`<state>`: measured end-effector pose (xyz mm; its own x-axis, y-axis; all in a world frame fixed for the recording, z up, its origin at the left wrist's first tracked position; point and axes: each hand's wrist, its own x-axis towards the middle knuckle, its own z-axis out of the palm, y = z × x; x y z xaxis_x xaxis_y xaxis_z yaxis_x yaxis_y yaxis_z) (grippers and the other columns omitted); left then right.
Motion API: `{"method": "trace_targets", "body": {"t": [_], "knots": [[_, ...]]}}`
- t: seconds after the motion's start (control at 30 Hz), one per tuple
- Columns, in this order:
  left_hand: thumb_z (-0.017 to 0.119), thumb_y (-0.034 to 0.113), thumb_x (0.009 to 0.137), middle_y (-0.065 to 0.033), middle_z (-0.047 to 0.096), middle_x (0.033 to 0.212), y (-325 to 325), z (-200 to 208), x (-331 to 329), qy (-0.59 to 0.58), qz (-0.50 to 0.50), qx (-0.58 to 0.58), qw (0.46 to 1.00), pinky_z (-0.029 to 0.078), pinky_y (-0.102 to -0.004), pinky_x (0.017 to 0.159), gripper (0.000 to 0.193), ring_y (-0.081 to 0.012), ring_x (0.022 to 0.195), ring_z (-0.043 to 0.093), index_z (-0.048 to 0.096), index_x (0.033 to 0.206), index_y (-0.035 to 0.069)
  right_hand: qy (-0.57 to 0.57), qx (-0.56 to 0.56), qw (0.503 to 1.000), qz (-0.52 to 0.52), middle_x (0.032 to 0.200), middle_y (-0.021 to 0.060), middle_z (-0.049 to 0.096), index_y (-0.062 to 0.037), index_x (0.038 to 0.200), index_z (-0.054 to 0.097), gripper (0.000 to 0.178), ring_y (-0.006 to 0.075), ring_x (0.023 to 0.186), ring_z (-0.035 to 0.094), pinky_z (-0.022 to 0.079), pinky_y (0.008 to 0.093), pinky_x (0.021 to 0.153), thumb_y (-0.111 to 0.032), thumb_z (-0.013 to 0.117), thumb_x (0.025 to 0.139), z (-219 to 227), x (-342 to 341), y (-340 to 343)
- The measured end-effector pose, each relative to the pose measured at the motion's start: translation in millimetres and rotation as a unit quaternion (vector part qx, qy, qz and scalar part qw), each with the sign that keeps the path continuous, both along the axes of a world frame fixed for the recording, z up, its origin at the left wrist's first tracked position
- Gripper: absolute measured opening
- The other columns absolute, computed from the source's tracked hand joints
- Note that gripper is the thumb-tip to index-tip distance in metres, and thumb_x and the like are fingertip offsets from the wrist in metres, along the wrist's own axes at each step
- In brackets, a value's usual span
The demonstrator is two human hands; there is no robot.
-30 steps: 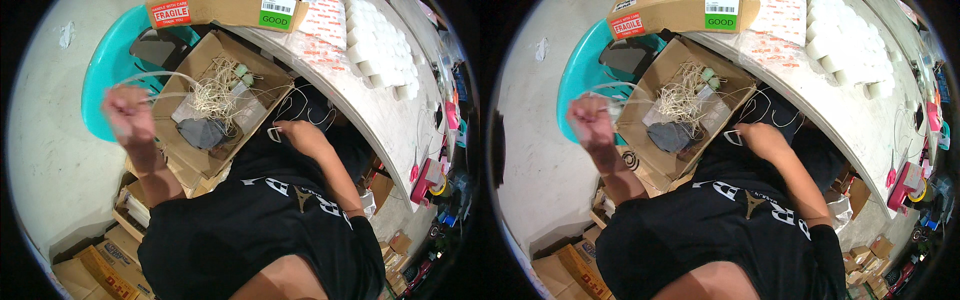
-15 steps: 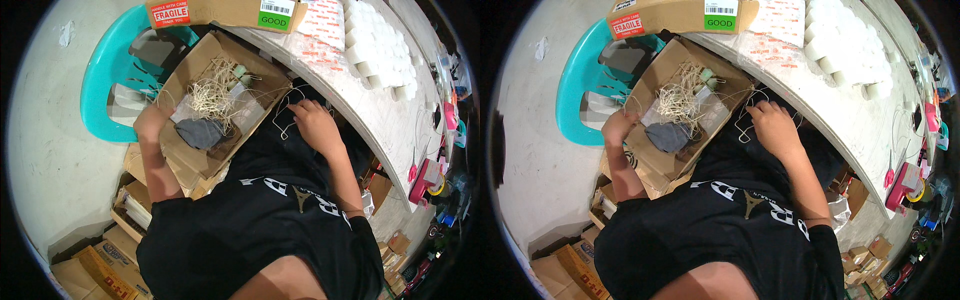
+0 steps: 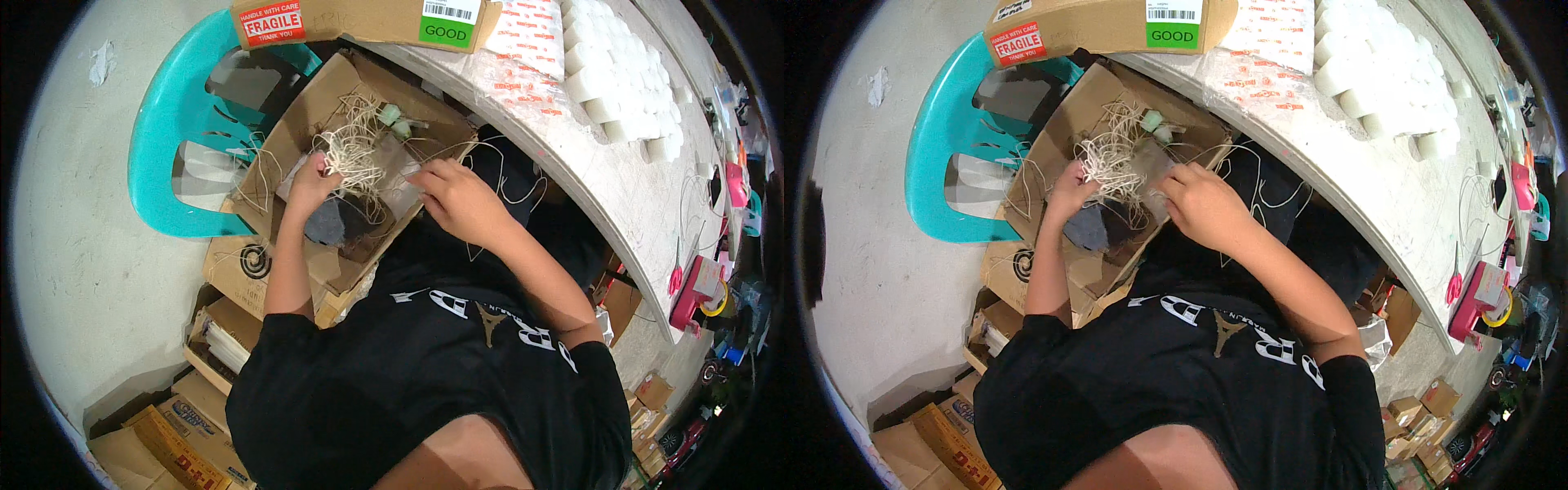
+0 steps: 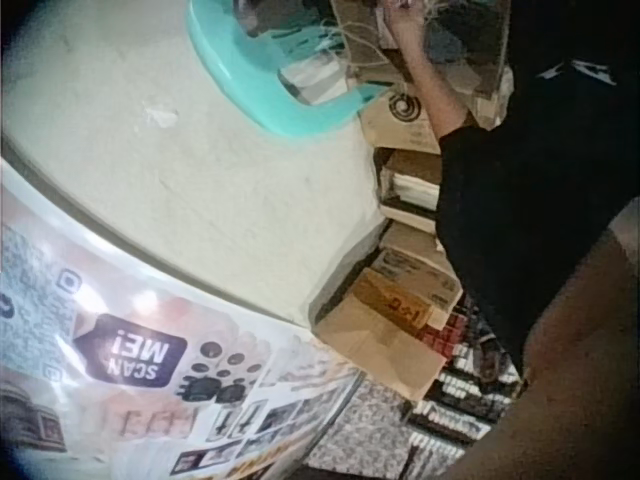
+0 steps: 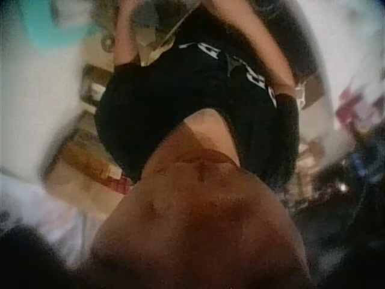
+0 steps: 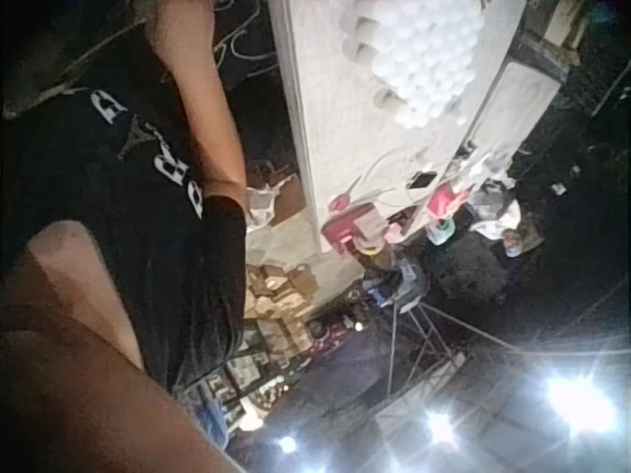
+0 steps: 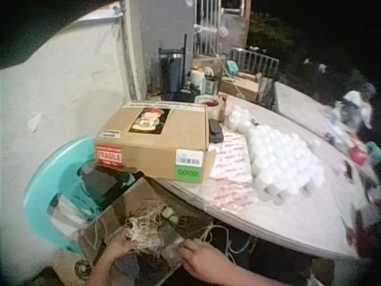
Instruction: The person untangles a bundle of white wicks, cuts a length with scissors, and inserts the wick into a white cylindrical candle. The person then trims the wick and places the finished candle on the table with others.
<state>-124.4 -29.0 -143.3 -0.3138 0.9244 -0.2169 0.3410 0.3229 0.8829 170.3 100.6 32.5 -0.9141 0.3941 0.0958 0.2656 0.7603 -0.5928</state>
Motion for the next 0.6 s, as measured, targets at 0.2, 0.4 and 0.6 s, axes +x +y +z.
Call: {"method": "trace_targets", "body": {"t": [0.2,0.4,0.6], "knots": [[0.066,0.008,0.078,-0.0055,0.061,0.088,32,104,76,-0.042,-0.018,0.001,0.999,0.045,-0.0271,0.073,0.025,-0.0119,0.080,0.056,0.052,0.097,0.001,0.092,-0.059,0.991,-0.082,0.103,0.0148,0.058,-0.0023,0.105,0.057,0.024,0.0341,0.100,0.053,0.044,0.0398,0.087,-0.011,0.062,0.083,-30,-28,-9],[0.071,0.004,0.077,-0.0021,0.057,0.084,42,132,105,-0.068,-0.032,0.060,0.995,0.044,-0.0234,0.070,0.032,-0.0076,0.079,0.053,0.048,0.099,0.004,0.103,-0.131,0.980,-0.113,0.088,0.0141,0.061,-0.0011,0.098,0.058,0.020,0.0300,0.082,0.060,0.048,0.0344,0.071,-0.012,0.064,0.083,-27,-22,-3],[0.073,0.004,0.075,-0.0001,0.051,0.089,43,150,110,-0.098,-0.021,0.050,0.994,0.040,-0.0204,0.064,0.046,-0.0056,0.070,0.045,0.049,0.115,0.005,0.101,-0.217,0.950,-0.202,0.083,0.0150,0.061,0.0008,0.092,0.055,0.013,0.0248,0.070,0.061,0.047,0.0325,0.063,-0.008,0.062,0.085,-23,-12,0]]}}
